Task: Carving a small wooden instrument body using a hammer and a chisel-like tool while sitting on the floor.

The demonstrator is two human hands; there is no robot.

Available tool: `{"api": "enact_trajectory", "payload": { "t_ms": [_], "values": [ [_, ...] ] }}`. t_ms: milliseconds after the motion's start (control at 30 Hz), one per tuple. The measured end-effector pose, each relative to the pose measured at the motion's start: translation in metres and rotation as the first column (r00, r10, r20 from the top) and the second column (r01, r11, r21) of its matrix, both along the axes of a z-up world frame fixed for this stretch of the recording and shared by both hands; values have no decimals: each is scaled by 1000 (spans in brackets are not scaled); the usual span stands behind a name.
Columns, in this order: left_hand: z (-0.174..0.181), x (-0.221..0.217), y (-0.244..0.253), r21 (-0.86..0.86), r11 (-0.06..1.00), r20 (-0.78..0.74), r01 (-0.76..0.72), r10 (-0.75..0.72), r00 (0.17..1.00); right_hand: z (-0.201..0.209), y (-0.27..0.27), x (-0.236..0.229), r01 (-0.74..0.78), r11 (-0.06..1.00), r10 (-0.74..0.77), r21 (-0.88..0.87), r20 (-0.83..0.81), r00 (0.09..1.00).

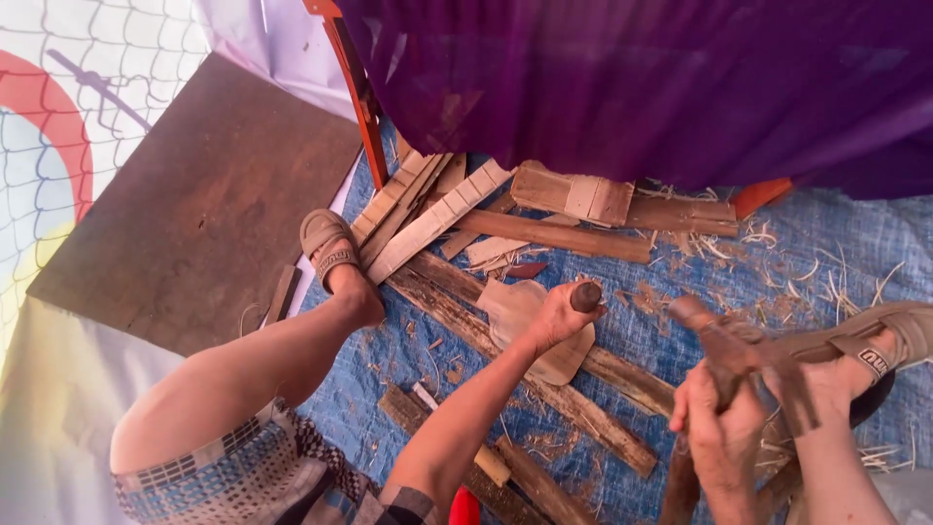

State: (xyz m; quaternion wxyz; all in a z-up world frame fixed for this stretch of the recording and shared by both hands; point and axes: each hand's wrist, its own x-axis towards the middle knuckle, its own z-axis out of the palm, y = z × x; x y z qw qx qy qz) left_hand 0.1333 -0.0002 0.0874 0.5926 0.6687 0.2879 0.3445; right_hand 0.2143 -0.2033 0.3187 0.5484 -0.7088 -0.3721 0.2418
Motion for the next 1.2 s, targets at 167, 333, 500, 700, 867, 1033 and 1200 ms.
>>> {"api": "enact_trajectory", "payload": {
  "t_ms": [167, 333, 500, 700, 867, 1033, 1200],
  "values": [
    [-1, -1, -10, -7, 1000, 45, 7, -7, 999, -43, 11, 10, -66, 946, 109, -317, 121, 987],
    [18, -10, -24, 90, 996, -62, 28, -22, 998, 16, 51, 0, -186, 977, 209, -102, 308, 928],
    [29, -12, -34, 74, 995, 4, 68, -68, 998, 63, 31, 32, -124, 992, 97, 38, 411, 906],
    [31, -15, -42, -6, 996, 16, 91, -91, 996, -53, 47, 152, 512, 805, -475, -298, -841, 257],
    [33, -14, -30, 114, 991, 37, 66, -70, 997, 59, 60, -2, -329, 944, 279, 39, 441, 853],
    [22, -5, -25, 105, 993, -77, 55, -47, 996, 65, 17, 17, -113, 970, 47, 215, 291, 956],
    [16, -1, -25, -33, 995, -26, 90, -91, 996, -127, 45, 174, 420, 906, -130, 55, -907, 399]
  ]
}}
